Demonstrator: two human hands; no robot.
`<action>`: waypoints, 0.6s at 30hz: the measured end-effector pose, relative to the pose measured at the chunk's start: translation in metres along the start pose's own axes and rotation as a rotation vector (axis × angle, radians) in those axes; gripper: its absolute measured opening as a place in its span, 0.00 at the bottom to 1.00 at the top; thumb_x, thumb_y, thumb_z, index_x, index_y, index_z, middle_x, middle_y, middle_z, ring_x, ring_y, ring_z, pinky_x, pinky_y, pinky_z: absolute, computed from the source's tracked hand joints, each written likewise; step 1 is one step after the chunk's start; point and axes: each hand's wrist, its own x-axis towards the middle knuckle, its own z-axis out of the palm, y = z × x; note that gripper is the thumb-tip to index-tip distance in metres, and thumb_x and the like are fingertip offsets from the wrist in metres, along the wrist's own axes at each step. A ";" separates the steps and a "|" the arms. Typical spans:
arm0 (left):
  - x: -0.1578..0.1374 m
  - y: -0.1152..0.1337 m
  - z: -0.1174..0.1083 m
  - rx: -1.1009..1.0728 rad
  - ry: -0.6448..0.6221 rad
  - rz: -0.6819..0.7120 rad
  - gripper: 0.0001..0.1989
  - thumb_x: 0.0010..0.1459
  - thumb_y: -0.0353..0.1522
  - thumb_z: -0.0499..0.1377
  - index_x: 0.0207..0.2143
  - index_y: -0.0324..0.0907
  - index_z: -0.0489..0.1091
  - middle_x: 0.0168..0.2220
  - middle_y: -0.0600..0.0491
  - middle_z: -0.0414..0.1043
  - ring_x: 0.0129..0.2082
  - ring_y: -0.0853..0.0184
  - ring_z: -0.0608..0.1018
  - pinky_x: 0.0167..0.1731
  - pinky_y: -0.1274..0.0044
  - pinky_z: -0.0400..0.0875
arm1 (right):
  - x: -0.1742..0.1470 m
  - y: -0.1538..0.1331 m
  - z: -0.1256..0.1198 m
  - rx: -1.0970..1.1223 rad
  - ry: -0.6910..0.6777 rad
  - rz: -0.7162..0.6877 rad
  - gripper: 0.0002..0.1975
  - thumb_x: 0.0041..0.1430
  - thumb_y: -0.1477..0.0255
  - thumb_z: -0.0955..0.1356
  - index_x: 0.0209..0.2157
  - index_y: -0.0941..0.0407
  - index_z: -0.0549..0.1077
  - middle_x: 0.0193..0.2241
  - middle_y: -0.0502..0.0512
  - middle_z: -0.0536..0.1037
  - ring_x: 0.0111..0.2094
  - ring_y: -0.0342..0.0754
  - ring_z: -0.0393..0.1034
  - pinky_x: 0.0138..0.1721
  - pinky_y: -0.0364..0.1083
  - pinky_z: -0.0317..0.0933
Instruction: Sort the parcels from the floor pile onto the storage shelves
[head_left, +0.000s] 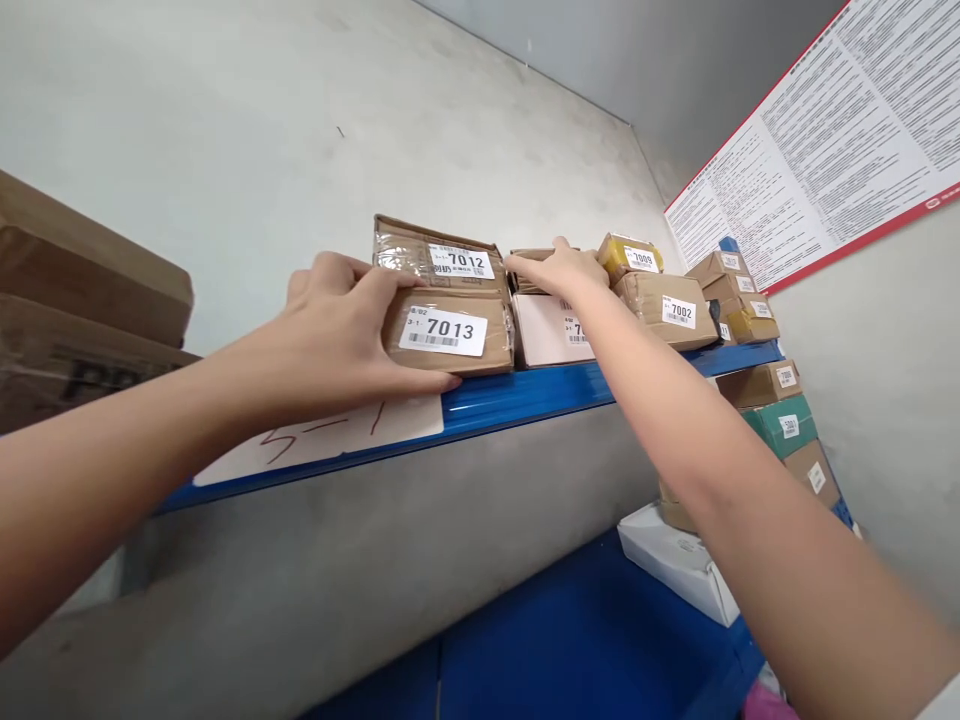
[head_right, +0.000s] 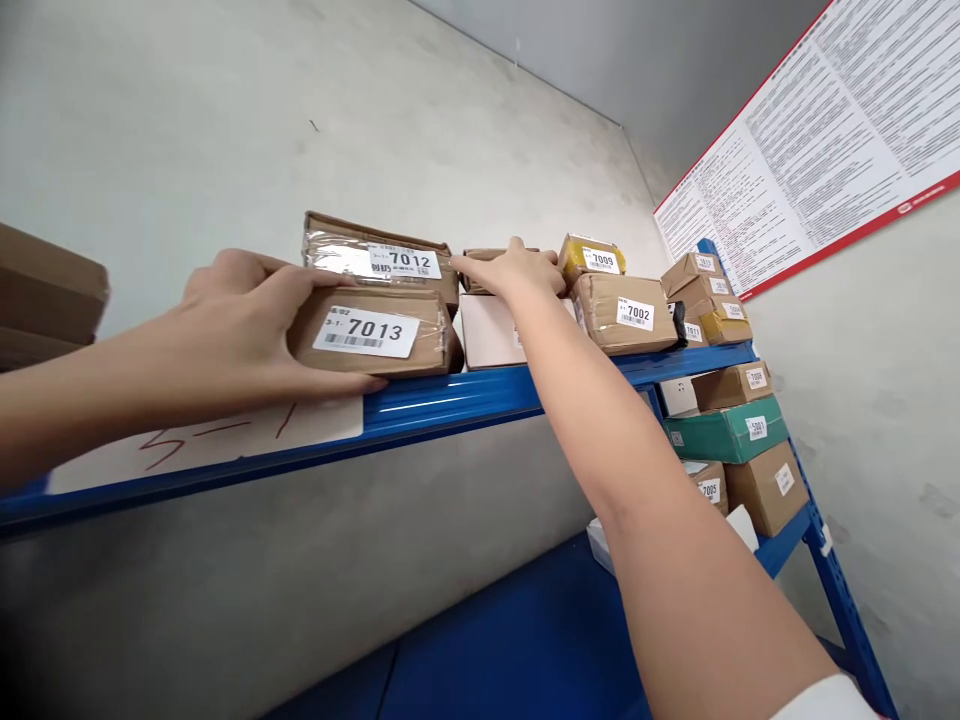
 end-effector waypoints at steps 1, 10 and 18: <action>0.000 -0.002 0.000 -0.015 -0.005 0.003 0.53 0.44 0.56 0.61 0.67 0.41 0.53 0.60 0.39 0.53 0.68 0.39 0.55 0.64 0.52 0.65 | 0.001 -0.001 0.001 0.008 -0.014 0.006 0.53 0.50 0.36 0.68 0.68 0.55 0.59 0.66 0.74 0.62 0.61 0.72 0.67 0.55 0.68 0.70; 0.028 0.057 -0.031 -0.091 0.219 -0.250 0.40 0.65 0.53 0.55 0.72 0.44 0.54 0.69 0.38 0.43 0.71 0.36 0.50 0.68 0.46 0.52 | 0.001 -0.009 0.006 0.032 -0.025 0.059 0.53 0.51 0.40 0.70 0.69 0.56 0.56 0.65 0.77 0.58 0.62 0.76 0.64 0.51 0.70 0.71; 0.078 0.084 -0.026 -0.034 -0.070 -0.407 0.52 0.55 0.58 0.62 0.71 0.33 0.56 0.73 0.31 0.40 0.68 0.24 0.55 0.62 0.32 0.45 | -0.010 -0.014 -0.021 -0.009 0.185 -0.135 0.43 0.55 0.48 0.72 0.62 0.62 0.64 0.61 0.71 0.69 0.58 0.63 0.70 0.56 0.58 0.67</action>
